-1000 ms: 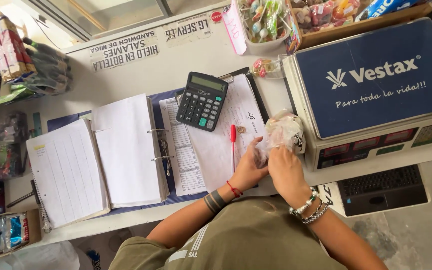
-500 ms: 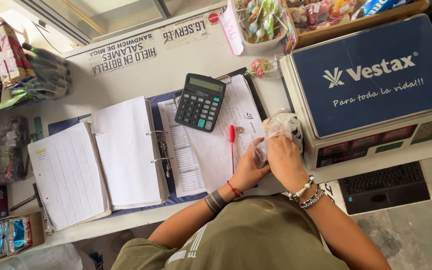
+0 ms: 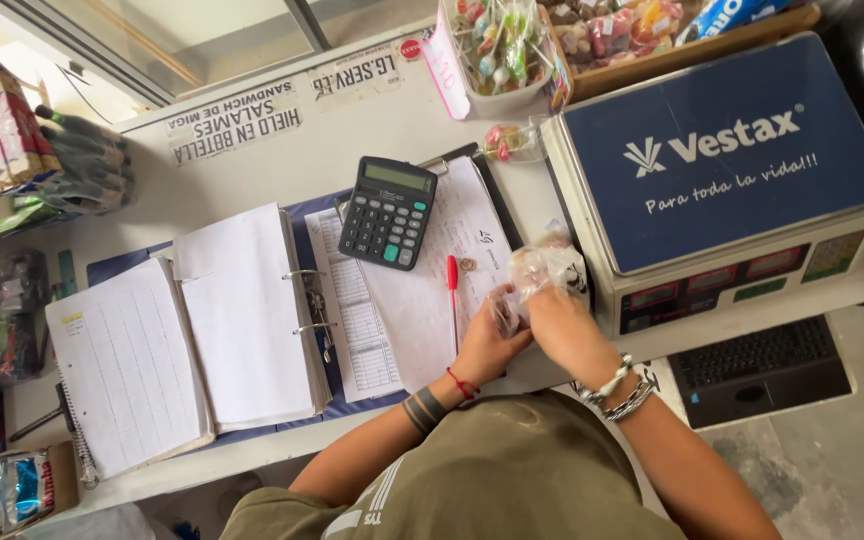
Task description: The person weighs several candies on a digital scale, places them into plastic bags, and records information in a ledger by hand.
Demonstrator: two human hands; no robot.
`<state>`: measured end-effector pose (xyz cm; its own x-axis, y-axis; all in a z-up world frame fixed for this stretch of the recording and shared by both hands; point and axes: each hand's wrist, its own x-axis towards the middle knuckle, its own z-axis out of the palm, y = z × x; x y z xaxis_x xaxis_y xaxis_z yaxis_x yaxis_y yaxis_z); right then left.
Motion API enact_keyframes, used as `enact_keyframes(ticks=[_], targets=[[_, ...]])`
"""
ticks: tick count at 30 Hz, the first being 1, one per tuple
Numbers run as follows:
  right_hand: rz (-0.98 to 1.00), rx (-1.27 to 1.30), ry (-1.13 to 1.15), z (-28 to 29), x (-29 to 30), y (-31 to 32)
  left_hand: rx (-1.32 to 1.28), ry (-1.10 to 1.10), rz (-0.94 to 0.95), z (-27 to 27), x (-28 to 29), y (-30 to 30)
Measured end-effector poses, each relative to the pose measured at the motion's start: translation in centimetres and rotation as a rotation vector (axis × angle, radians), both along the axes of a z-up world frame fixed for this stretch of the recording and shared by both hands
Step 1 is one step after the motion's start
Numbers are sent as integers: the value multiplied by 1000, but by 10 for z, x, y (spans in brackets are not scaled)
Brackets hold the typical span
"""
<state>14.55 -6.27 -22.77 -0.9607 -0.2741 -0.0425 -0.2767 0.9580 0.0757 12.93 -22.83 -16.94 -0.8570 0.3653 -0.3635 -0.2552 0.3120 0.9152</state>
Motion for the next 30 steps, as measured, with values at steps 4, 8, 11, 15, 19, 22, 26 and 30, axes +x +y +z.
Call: enact_keyframes(ticks=[4,8,11,15,19,22,26,30], targets=[[-261,-645,-261,61,4,6,0,12,1,9,-1,3],[-172,-541,-321,36,12,33,-52,37,14,18,2,8],[-163,-538,-435,28,6,45,-50,32,21,21,0,14],[-99,-550,-456,31,2,52,-67,71,29,24,7,18],[-46,-604,-474,48,3,55,-97,85,51,4,7,17],[-29,-666,-499,62,6,56,-70,208,52,-22,9,16],[-39,-777,-515,82,4,62,-138,349,135,-31,12,23],[-143,-937,-486,80,16,73,-130,413,117,-28,12,34]])
